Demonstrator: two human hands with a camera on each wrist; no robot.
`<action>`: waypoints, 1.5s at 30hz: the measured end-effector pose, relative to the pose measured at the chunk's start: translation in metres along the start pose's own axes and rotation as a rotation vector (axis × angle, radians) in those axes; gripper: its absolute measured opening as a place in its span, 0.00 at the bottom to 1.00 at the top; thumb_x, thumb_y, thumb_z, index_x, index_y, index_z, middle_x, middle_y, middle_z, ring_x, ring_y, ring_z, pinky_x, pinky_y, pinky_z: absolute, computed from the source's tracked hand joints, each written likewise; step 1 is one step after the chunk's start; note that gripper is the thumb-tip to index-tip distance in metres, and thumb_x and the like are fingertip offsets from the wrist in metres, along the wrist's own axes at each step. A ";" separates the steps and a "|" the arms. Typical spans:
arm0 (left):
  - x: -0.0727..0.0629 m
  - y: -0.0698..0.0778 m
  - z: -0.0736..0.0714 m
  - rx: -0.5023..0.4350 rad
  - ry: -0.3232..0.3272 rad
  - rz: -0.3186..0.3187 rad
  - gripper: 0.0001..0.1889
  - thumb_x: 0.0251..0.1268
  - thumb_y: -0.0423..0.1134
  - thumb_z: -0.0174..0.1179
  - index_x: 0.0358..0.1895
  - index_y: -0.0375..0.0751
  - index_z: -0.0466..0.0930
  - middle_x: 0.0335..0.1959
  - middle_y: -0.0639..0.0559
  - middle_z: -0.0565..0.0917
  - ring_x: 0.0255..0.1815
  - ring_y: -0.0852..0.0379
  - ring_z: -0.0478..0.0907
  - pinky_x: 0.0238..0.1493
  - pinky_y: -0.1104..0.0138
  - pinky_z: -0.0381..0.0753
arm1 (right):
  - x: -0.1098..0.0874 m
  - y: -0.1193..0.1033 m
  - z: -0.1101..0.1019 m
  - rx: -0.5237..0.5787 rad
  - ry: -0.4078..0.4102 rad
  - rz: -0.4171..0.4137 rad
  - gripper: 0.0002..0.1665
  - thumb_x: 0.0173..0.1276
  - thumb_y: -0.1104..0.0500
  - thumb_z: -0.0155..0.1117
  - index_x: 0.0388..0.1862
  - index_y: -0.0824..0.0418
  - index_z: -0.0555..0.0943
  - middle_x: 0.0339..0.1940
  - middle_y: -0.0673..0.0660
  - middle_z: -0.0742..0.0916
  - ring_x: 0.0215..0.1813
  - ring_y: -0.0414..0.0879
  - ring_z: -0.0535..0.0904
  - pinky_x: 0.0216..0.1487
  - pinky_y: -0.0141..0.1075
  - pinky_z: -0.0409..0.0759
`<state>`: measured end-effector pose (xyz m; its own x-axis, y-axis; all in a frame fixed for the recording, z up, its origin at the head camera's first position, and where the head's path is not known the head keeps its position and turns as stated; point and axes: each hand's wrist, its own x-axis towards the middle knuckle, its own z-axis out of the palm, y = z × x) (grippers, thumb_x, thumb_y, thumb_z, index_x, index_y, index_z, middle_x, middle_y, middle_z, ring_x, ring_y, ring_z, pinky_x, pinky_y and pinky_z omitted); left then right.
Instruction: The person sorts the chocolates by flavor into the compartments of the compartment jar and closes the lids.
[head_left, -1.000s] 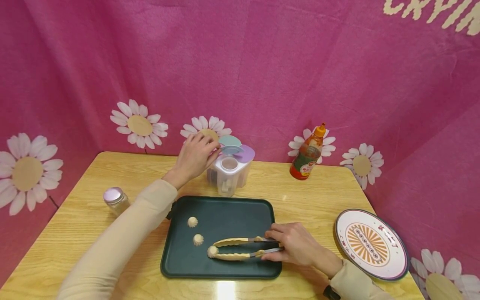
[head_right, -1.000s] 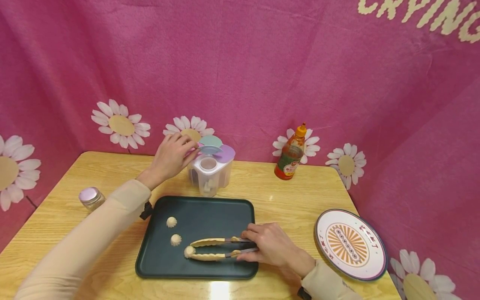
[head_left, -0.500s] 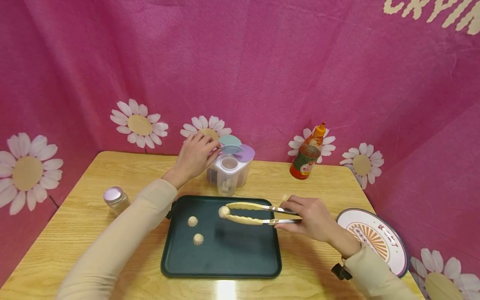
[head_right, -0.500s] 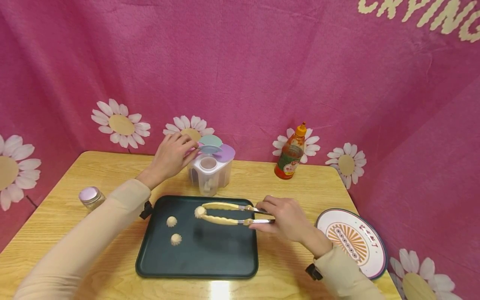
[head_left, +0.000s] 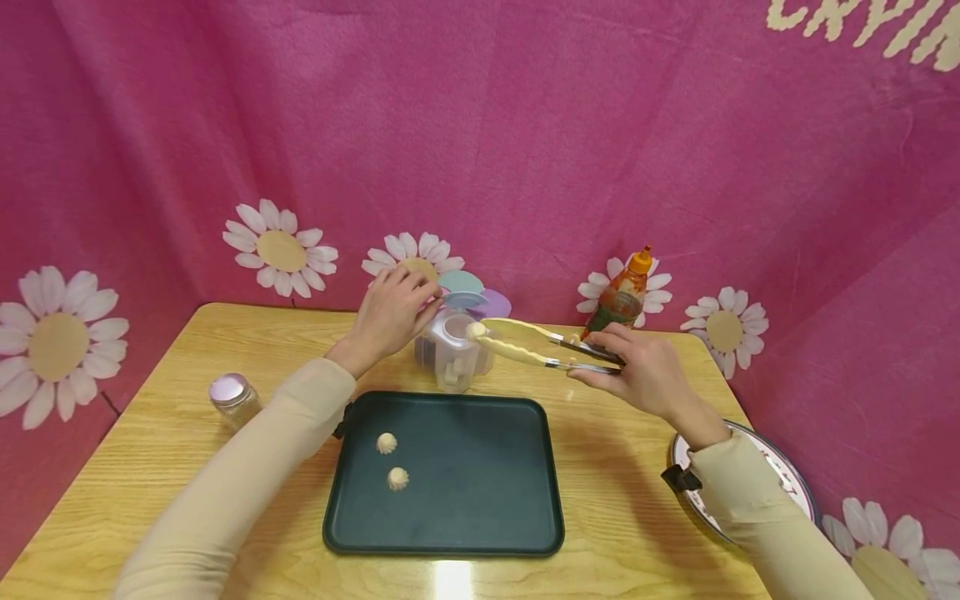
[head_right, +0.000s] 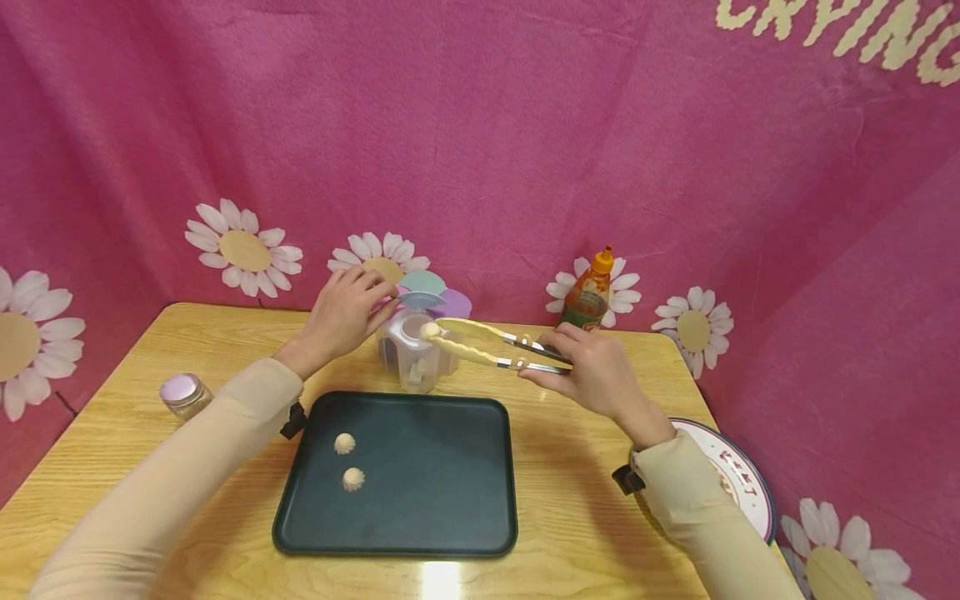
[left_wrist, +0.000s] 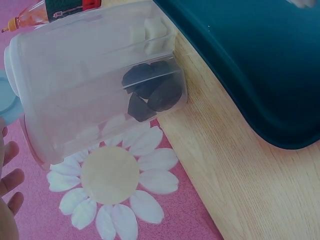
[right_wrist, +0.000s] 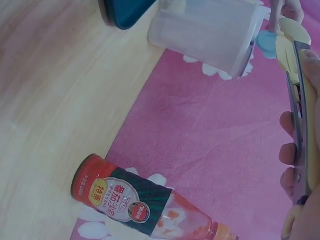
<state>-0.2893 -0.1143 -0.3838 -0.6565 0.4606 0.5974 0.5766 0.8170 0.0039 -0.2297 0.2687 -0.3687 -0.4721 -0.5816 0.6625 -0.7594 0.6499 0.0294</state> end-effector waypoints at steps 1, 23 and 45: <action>0.000 0.000 0.000 0.001 -0.001 0.001 0.11 0.73 0.45 0.67 0.50 0.44 0.88 0.48 0.44 0.87 0.56 0.43 0.80 0.57 0.50 0.82 | 0.002 0.001 0.001 -0.003 -0.002 0.005 0.45 0.71 0.21 0.53 0.39 0.61 0.89 0.26 0.51 0.82 0.22 0.36 0.68 0.22 0.29 0.64; -0.002 0.004 0.000 -0.013 0.004 0.000 0.12 0.70 0.44 0.70 0.50 0.44 0.88 0.49 0.43 0.88 0.58 0.42 0.80 0.58 0.51 0.82 | 0.009 0.005 0.011 -0.026 -0.084 0.060 0.52 0.66 0.15 0.48 0.44 0.60 0.91 0.29 0.51 0.85 0.21 0.36 0.67 0.21 0.29 0.62; -0.002 0.000 -0.002 -0.027 -0.022 -0.005 0.12 0.71 0.44 0.69 0.51 0.44 0.87 0.49 0.43 0.87 0.56 0.42 0.79 0.59 0.49 0.82 | -0.033 -0.063 0.035 0.067 -0.281 -0.098 0.34 0.53 0.28 0.79 0.45 0.54 0.90 0.34 0.46 0.89 0.25 0.33 0.73 0.25 0.21 0.66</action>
<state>-0.2865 -0.1159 -0.3835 -0.6698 0.4644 0.5794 0.5860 0.8098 0.0284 -0.1818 0.2294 -0.4187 -0.4934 -0.7587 0.4254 -0.8310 0.5556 0.0272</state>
